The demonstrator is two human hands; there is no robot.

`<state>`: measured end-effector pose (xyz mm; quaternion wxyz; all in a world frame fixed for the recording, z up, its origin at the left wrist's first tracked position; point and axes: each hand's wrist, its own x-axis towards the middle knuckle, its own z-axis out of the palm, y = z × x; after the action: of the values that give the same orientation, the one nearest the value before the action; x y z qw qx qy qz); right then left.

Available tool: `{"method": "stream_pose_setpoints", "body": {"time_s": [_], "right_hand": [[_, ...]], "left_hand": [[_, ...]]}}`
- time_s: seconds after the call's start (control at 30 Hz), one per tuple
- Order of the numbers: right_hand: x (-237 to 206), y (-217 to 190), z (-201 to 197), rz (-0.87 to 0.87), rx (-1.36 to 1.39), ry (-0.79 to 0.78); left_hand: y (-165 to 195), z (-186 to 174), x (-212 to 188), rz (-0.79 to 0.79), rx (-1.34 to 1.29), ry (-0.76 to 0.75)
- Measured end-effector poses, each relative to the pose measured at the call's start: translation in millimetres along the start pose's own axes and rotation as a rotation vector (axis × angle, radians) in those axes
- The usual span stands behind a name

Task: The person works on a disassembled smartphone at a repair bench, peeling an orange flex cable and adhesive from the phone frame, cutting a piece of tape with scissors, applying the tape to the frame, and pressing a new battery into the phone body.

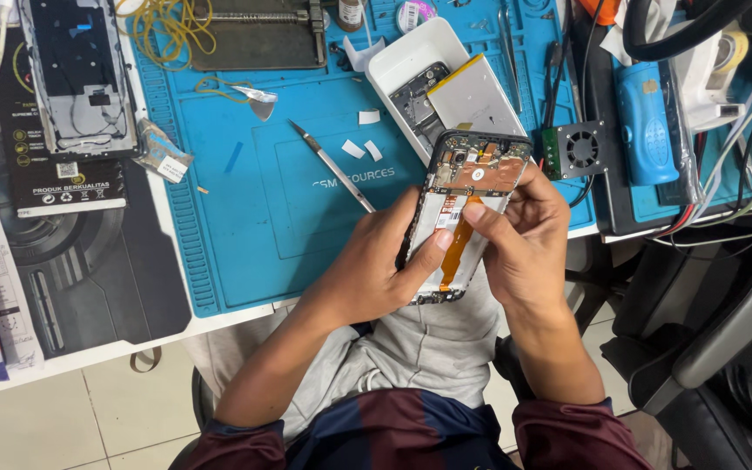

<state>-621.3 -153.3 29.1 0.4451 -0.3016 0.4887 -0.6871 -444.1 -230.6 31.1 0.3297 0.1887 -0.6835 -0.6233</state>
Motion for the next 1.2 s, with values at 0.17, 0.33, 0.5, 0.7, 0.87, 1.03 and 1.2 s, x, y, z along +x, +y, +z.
{"method": "stream_pose_setpoints", "body": {"time_s": [0.17,0.33,0.5,0.7,0.87,1.03,1.2], "right_hand": [[2,2,-3,-0.022,0.003,0.023],[2,3,-1,-0.027,-0.023,0.035],[2,-1,2,-0.016,-0.009,0.020],[4,-7,9,0.085,-0.045,0.003],[2,-10,12,0.115,-0.095,-0.017],[-2,-9,12,0.077,-0.102,-0.041],[-2,-7,11,0.071,-0.078,-0.045]], "left_hand": [[-2,3,1,-0.007,-0.026,-0.003],[-3,6,0,0.005,-0.026,0.004],[-4,6,0,0.012,-0.077,0.014],[-4,9,-1,-0.129,-0.239,0.104],[-6,14,-1,-0.203,-0.211,0.203],[-7,15,-2,-0.169,-0.113,0.236],[-7,15,-1,-0.179,-0.146,0.245]]}}
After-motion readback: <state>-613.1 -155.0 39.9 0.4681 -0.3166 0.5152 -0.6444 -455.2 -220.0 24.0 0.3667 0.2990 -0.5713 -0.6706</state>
